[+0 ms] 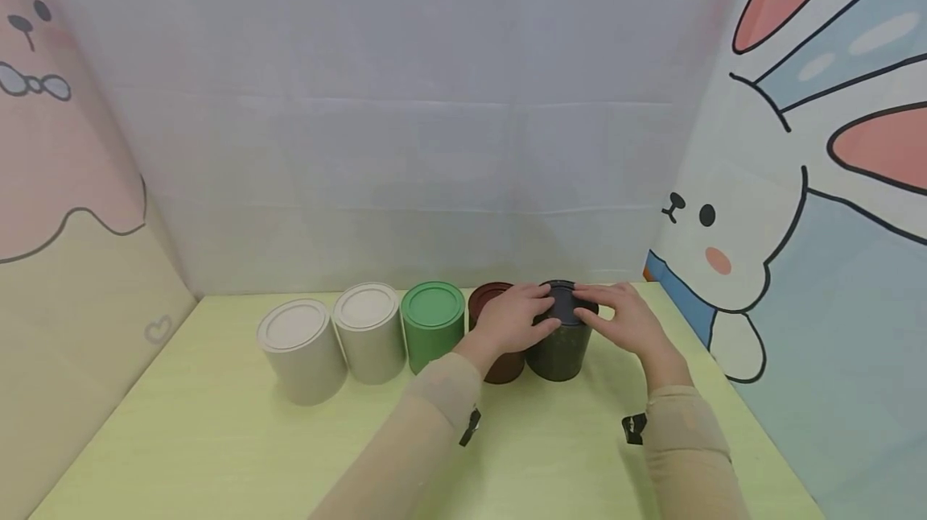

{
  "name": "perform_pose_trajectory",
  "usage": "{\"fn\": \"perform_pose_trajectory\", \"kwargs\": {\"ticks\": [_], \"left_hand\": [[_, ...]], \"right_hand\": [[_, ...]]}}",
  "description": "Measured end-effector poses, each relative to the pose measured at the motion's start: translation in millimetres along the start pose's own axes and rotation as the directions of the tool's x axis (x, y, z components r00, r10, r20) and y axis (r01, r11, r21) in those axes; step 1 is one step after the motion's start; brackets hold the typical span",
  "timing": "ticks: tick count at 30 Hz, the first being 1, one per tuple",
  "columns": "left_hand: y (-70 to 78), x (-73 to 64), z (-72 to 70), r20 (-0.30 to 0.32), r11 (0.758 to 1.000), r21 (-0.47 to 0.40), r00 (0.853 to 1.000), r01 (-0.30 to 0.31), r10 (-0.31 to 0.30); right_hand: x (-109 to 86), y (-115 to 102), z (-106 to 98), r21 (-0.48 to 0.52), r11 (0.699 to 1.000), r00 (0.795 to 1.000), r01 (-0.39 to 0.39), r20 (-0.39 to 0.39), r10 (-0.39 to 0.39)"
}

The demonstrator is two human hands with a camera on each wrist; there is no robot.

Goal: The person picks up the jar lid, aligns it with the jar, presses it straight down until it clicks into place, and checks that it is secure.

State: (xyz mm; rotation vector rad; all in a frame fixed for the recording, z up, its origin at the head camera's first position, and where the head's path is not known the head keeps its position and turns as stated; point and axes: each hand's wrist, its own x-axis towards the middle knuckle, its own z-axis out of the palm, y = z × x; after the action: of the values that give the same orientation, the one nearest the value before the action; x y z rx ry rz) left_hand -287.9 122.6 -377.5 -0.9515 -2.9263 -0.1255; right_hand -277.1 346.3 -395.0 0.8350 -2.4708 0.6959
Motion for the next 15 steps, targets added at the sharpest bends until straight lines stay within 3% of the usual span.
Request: {"fn": "perform_pose_trajectory", "kwargs": {"ticks": [15], "left_hand": [[1.3, -2.4, -4.9, 0.005, 1.000, 0.007, 1.000, -0.009, 0.009]], "right_hand": [[-2.5, 3.4, -0.6, 0.081, 0.991, 0.992, -0.109, 0.067, 0.103]]}}
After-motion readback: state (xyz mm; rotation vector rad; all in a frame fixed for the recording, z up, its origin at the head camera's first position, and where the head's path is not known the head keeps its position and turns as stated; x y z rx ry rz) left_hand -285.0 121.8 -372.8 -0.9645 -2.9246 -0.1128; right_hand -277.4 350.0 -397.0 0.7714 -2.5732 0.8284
